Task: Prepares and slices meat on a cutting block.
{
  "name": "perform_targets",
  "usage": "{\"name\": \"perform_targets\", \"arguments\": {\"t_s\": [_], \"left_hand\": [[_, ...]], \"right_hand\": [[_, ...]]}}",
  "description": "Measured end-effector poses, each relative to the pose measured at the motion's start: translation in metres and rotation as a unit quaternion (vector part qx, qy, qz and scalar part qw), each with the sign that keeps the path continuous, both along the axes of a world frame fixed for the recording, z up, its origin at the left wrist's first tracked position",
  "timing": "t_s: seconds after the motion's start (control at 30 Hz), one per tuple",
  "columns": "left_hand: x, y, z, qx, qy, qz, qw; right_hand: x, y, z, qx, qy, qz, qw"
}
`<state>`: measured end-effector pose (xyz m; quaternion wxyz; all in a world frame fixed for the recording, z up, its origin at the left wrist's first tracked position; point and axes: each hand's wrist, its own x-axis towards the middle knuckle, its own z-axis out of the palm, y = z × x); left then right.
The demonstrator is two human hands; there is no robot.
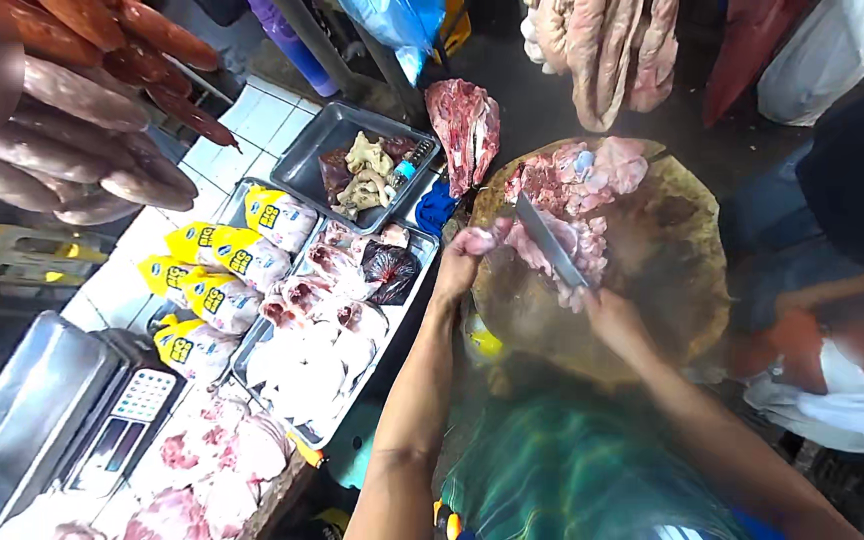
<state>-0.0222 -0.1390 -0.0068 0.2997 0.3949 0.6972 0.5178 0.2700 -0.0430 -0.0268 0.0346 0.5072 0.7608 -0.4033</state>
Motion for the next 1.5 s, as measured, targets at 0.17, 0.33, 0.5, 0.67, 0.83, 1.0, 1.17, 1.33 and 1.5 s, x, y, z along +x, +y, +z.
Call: {"name": "perform_targets", "arguments": {"t_s": [0.17, 0.33, 0.5, 0.67, 0.83, 1.0, 1.17, 1.33, 1.5], "left_hand": [[-0.033, -0.033, -0.095, -0.171, 0.279, -0.098, 0.94], [-0.023, -0.073, -0.076, -0.23, 0.113, 0.19, 0.948], [-0.021, -0.08, -0.054, -0.335, 0.012, 0.222, 0.915], [-0.008, -0.048, -0.037, -0.376, 0.007, 0.18, 0.909], [0.026, 0.019, -0.048, -0.418, 0.11, 0.08, 0.898], [0.016, 0.013, -0.068, -0.403, 0.091, 0.091, 0.906], [0.009, -0.016, -0.061, -0.244, -0.003, 0.132, 0.961], [-0.003, 0.013, -0.052, -0.293, 0.05, 0.048, 0.954], [-0.028, 0.0, -0.075, -0.224, 0.026, 0.141, 0.964]], "right_hand": [[-0.008, 0.0, 0.006, -0.014, 0.034, -0.07, 0.997], [-0.007, -0.038, 0.03, 0.062, 0.16, -0.075, 0.982], [-0.06, -0.047, 0.048, 0.25, 0.367, 0.004, 0.896], [-0.067, -0.034, -0.01, 0.116, 0.018, 0.102, 0.988], [-0.049, -0.022, 0.001, 0.034, -0.102, 0.084, 0.991], [-0.02, -0.015, -0.018, 0.002, -0.061, 0.006, 0.998], [-0.02, -0.021, -0.017, -0.042, -0.043, 0.008, 0.998], [-0.018, -0.033, -0.018, -0.033, -0.021, -0.004, 0.999], [-0.012, -0.061, 0.011, 0.087, 0.066, 0.004, 0.994]]}}
